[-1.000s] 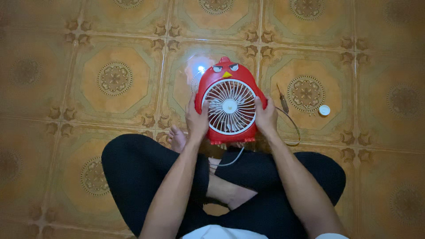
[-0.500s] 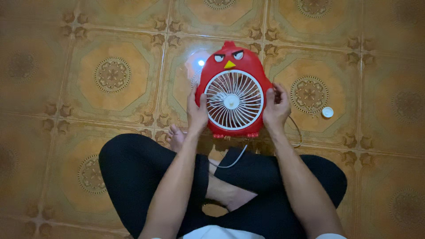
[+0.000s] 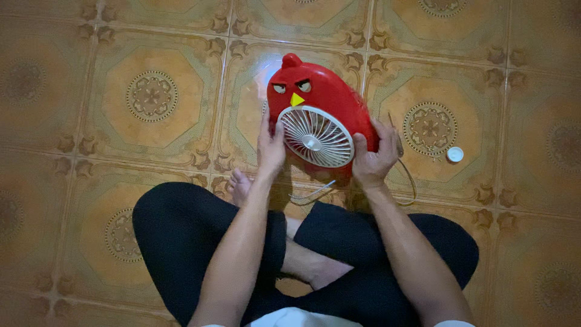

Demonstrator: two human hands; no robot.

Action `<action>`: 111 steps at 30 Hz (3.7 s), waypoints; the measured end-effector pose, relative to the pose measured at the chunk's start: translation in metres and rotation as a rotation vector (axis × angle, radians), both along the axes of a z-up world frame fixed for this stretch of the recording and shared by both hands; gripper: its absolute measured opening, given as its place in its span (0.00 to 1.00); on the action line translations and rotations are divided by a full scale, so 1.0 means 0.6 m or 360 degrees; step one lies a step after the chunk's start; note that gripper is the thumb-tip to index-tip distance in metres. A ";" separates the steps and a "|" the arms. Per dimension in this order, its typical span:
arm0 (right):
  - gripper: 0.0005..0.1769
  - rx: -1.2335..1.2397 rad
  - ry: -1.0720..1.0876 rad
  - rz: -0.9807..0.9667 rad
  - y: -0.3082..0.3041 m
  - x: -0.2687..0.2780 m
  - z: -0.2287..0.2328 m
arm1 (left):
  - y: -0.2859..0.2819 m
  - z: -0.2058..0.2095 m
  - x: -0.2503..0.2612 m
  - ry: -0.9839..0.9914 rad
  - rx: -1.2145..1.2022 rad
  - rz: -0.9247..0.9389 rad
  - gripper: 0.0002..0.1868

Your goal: The person disassembles a red electric fan by removing the front grille and fan blades, then reassembles it by placing the blades back and securing the grille.

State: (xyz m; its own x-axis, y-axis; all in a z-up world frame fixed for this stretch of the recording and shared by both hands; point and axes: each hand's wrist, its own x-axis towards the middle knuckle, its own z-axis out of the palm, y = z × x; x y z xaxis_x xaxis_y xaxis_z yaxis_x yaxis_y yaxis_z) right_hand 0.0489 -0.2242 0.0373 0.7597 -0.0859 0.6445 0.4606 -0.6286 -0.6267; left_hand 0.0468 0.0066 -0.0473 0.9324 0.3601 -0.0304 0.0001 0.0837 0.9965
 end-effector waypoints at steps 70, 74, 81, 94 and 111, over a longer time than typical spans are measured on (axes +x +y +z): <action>0.26 0.0587 0.1367 0.0386 -0.081 0.076 -0.148 | -0.058 -0.026 -0.071 0.0650 0.0018 0.0720 0.36; 0.20 -0.0229 0.1395 0.0247 -0.172 0.074 -0.071 | -0.112 0.066 -0.107 0.0086 0.0852 0.0700 0.34; 0.11 -0.0699 0.1363 0.0045 -0.343 0.067 -0.018 | -0.280 0.117 -0.073 -0.0369 0.0918 -0.0386 0.14; 0.16 -0.0431 0.1687 -0.0451 -0.417 0.028 -0.131 | -0.526 0.022 0.035 0.0046 0.1053 -0.1060 0.12; 0.13 -0.0291 0.1553 -0.0378 -0.411 0.036 -0.151 | -0.532 0.003 0.025 -0.0075 0.1015 -0.1006 0.18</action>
